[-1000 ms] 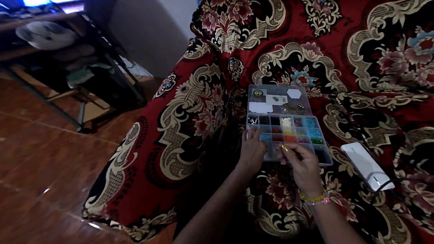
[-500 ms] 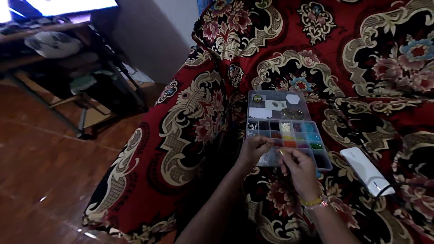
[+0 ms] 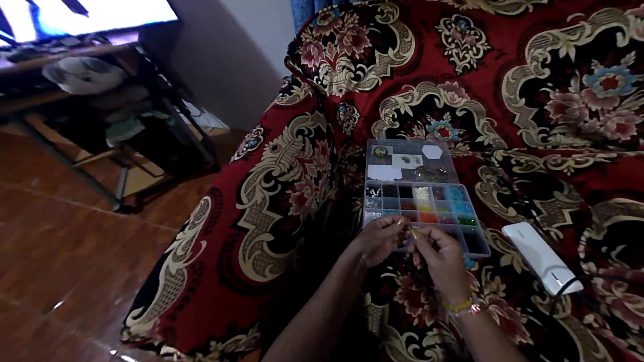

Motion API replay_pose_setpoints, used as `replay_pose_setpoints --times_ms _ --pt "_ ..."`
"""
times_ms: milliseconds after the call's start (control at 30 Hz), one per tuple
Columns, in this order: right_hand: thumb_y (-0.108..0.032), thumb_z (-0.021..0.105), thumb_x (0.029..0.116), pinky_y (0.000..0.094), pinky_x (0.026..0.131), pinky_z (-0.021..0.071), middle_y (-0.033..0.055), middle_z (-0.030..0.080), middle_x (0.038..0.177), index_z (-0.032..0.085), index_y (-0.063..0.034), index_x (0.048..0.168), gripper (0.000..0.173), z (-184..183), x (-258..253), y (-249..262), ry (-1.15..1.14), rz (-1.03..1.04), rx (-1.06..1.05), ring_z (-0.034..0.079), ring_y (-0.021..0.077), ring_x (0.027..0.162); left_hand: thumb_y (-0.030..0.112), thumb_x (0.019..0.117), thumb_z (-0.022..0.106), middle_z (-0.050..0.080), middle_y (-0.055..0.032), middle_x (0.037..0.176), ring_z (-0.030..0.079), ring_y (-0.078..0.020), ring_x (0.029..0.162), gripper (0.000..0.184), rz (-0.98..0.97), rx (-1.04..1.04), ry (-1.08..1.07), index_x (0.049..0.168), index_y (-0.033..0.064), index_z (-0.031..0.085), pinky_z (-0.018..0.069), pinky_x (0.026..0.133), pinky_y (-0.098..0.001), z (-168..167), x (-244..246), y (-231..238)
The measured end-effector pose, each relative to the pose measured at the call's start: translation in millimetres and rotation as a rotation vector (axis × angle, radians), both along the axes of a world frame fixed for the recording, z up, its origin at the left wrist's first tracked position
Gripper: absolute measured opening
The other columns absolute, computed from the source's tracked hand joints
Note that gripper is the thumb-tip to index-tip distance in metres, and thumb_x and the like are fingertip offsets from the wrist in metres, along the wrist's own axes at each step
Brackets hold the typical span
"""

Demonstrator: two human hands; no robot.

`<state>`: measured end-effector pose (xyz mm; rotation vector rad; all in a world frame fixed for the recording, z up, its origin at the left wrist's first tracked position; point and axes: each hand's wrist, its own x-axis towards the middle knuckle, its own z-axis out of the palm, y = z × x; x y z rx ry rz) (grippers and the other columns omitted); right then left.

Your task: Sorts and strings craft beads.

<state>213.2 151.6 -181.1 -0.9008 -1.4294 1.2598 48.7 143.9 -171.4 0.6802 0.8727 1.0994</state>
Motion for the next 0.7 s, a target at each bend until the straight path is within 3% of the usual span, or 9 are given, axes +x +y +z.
replay_pose_setpoints --times_ms 700 --pt "-0.008 0.06 0.0932 0.0166 0.047 0.0517 -0.0047 0.069 0.071 0.07 -0.0039 0.089 0.011 -5.3 -0.1 0.8 -0.005 0.001 0.073 0.06 0.0008 0.051 0.012 0.1079 0.042 0.068 0.0027 0.09 0.067 -0.0088 0.083 0.021 -0.018 0.003 -0.043 0.101 0.0121 0.062 0.0569 0.081 -0.0287 -2.1 3.3 -1.2"
